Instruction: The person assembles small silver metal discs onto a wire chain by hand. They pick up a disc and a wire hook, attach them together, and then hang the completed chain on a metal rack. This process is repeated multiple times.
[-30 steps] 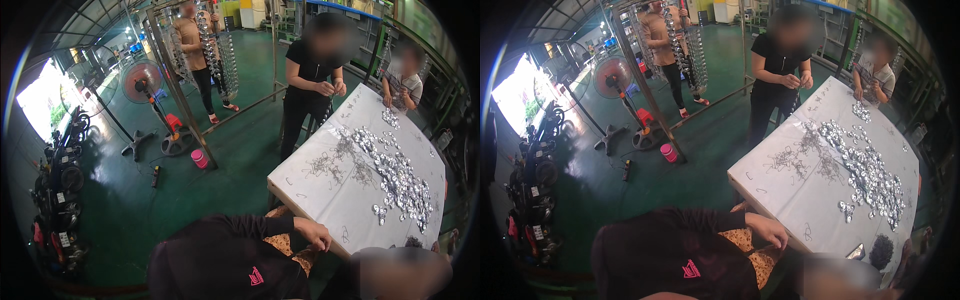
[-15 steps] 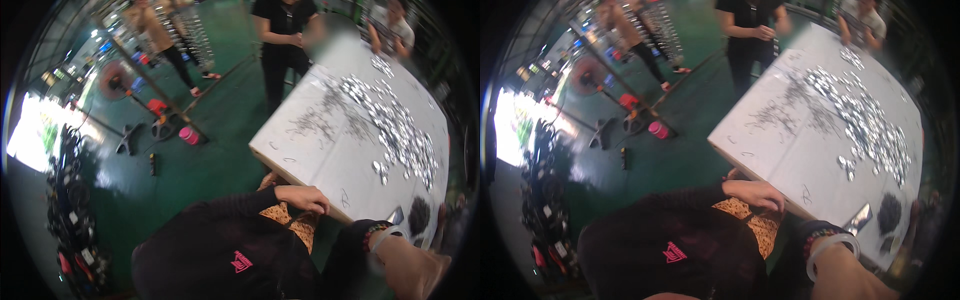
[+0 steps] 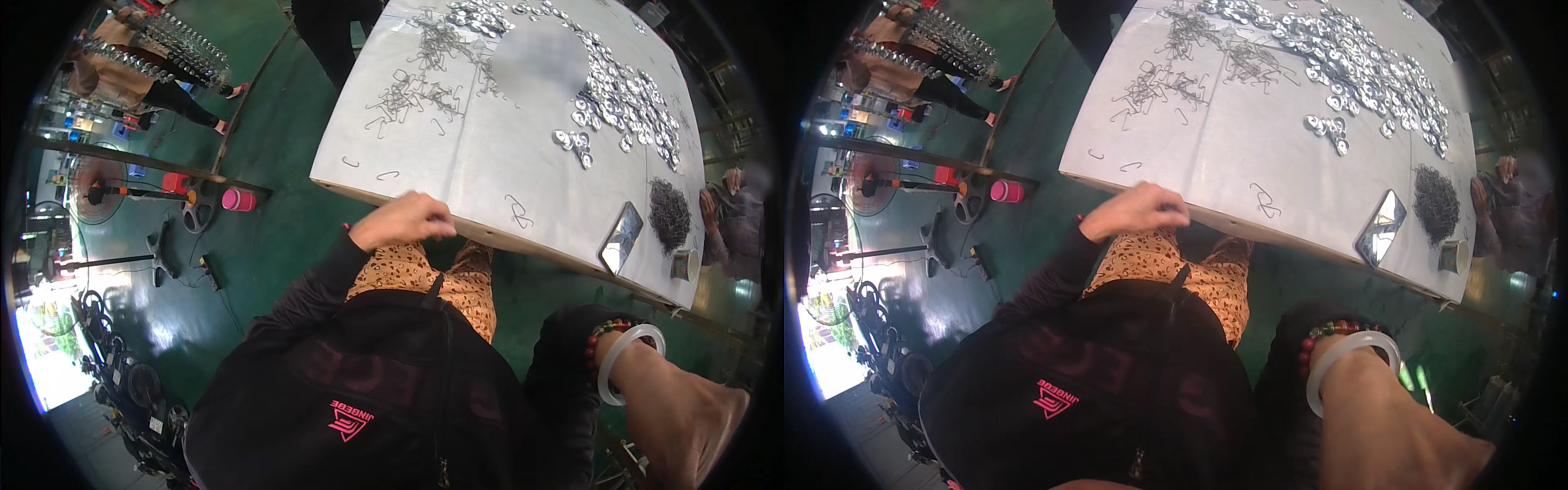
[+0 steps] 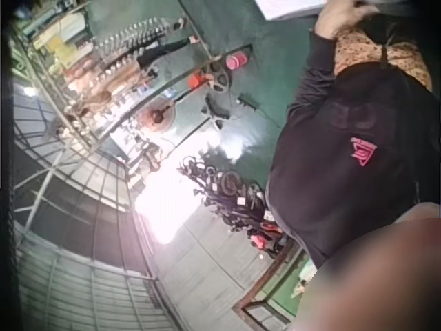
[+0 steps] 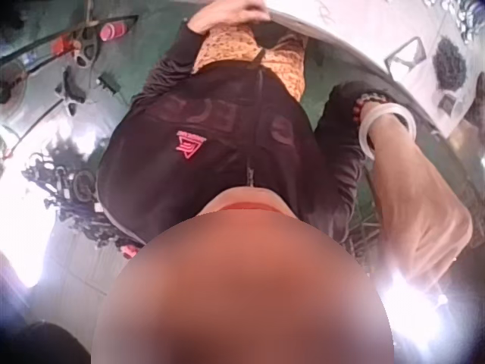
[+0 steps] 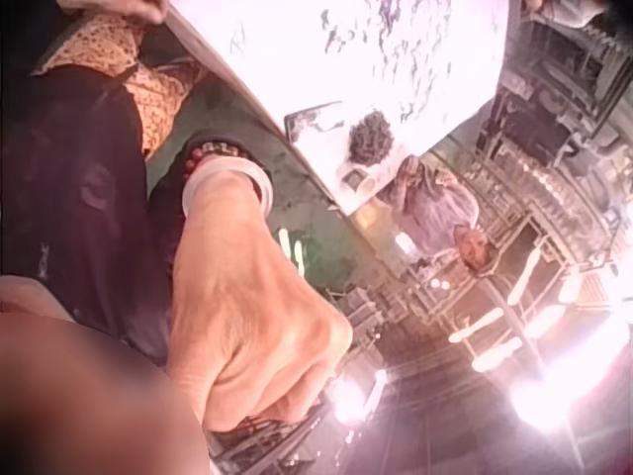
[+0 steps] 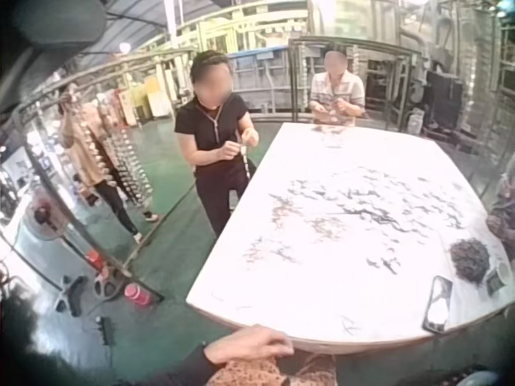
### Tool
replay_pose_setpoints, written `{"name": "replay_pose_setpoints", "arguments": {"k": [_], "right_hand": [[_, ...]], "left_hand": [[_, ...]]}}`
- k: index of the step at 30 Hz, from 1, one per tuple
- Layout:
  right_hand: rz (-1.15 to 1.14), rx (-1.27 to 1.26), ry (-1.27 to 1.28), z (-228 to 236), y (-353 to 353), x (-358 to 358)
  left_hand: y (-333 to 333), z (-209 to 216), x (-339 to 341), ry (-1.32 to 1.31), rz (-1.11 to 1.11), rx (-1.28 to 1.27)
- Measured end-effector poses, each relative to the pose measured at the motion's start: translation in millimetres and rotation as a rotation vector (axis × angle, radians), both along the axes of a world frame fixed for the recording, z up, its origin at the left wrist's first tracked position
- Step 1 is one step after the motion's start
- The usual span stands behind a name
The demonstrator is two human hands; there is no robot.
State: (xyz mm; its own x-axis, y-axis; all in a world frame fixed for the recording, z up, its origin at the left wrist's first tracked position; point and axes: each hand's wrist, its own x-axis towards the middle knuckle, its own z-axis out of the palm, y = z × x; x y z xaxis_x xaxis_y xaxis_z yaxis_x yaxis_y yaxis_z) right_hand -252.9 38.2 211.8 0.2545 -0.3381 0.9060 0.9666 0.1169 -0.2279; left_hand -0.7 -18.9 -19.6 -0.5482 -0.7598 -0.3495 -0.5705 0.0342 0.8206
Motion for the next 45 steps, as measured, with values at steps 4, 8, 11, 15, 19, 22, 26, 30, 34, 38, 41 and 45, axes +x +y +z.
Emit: {"name": "replay_pose_setpoints", "arguments": {"k": [4,8,11,15,19,22,26,30,34,38,41,45], "right_hand": [[0.168,0.062,0.077,2.2,-13.4,2.5],[0.154,-0.07,0.092,1.1,-14.5,6.1],[0.09,-0.146,0.131,4.7,-8.8,9.5],[-0.029,-0.216,0.173,12.2,-2.1,8.7],[-0.166,-0.283,0.232,16.2,-1.4,7.2],[-0.453,-0.327,0.375,19.0,-5.6,-5.0],[-1.47,-0.076,0.957,-28.8,-42.8,-29.2],[-1.814,0.105,1.737,-243.2,-163.7,-129.3],[-1.861,-0.178,1.955,-359.9,-197.9,-143.9],[-1.954,-0.269,2.09,-363.5,-200.9,-143.4],[-2.003,-0.134,2.026,-342.9,-201.0,-138.1],[-1.868,0.462,1.621,-311.2,-177.6,-128.3]], "left_hand": [[-49.2,-38.3,30.4,-0.101,0.324,-0.499],[-110.7,-64.0,28.7,-0.106,0.299,-0.891],[-133.8,-83.8,26.5,-0.173,0.158,-1.008],[-143.4,-95.5,26.5,-0.379,0.04,-0.931],[-133.3,-99.0,21.3,-0.355,0.118,-0.943],[-123.0,-93.9,14.9,-0.154,0.275,-0.937],[-85.9,-51.9,3.3,0.212,0.56,-0.633],[-40.9,-35.2,-20.3,0.435,0.664,-0.375],[-10.6,-36.9,-22.7,0.426,0.577,-0.526],[9.3,2.7,-21.0,0.376,0.478,-0.246],[3.4,4.7,-27.0,0.361,0.406,-0.221],[-5.7,-3.3,-46.8,0.426,0.391,-0.21]]}}
